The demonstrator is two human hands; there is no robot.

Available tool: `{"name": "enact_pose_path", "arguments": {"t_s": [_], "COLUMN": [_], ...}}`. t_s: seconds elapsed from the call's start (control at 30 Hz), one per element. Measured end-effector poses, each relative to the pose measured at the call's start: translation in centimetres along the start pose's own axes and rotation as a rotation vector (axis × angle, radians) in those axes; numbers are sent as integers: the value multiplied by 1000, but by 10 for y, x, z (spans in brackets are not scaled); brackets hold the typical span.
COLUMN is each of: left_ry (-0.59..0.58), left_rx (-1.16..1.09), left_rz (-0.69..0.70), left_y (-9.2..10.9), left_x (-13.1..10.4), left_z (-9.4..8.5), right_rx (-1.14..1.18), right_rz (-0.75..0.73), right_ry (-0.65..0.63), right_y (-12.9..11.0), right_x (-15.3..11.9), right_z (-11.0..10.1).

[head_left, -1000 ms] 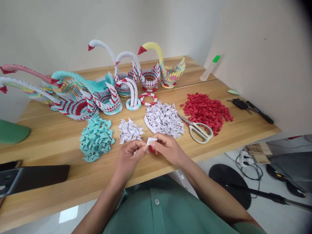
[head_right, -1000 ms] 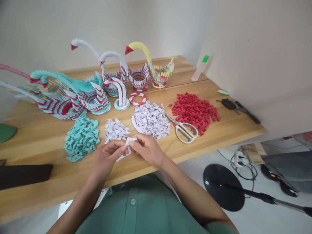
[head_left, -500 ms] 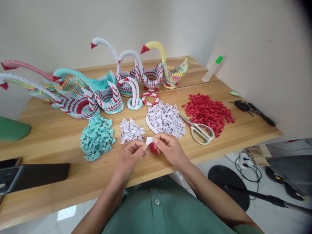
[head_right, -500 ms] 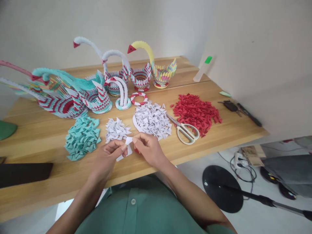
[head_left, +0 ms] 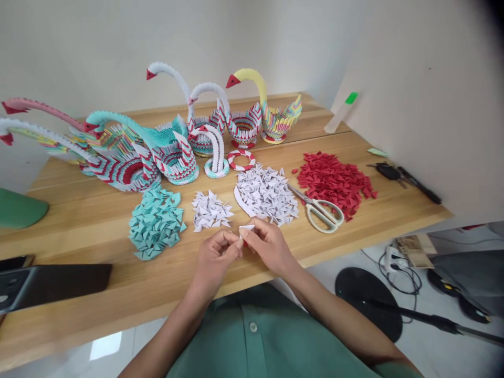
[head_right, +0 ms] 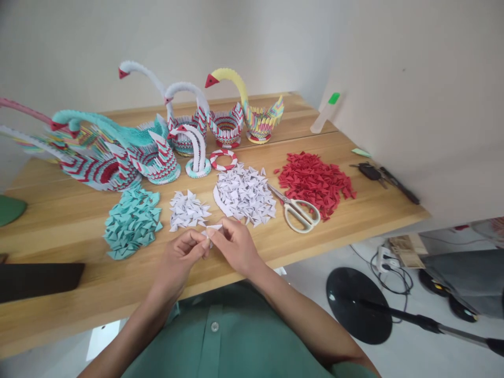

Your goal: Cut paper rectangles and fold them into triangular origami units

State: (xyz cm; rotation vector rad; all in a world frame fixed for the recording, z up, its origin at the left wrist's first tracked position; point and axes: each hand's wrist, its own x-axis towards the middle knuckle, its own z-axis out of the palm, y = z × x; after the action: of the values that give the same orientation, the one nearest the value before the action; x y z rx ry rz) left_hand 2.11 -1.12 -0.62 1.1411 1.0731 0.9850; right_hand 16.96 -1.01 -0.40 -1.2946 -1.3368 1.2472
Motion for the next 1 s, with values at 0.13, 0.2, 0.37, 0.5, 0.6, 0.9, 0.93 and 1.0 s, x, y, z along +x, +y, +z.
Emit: {"name": "enact_pose_path", "arguments": {"t_s": [0.13, 0.2, 0.37, 0.5, 0.6, 0.9, 0.93, 1.0], "left_ry": [13, 17, -52, -49, -33, -73, -68, -66], "left_rx": [-9, -4, 3, 39, 75, 45, 31, 12], "left_rz": [4, 0, 3, 28, 49, 61, 56, 45], "left_y": [0, 0, 4, 5, 1, 5, 6, 6], "left_x": [0, 0, 1, 3, 2, 1, 2, 3], "left_z": [-2, -3, -2, -2, -3, -5, -6, -7], "right_rx": [100, 98, -53, -3, 11, -52, -44, -26], "right_rz": [-17, -35, -118, -125, -102, -64, -60, -57], "right_ry": [-40, -17, 64, 44, 6, 69, 50, 14], "right_y": [1, 0, -3, -3, -1, 1, 1, 0], "right_x": [0, 0, -4, -7, -8, -7, -7, -7], "right_z": [-4, -6, -5, -2, -2, -1, -1, -1]}}
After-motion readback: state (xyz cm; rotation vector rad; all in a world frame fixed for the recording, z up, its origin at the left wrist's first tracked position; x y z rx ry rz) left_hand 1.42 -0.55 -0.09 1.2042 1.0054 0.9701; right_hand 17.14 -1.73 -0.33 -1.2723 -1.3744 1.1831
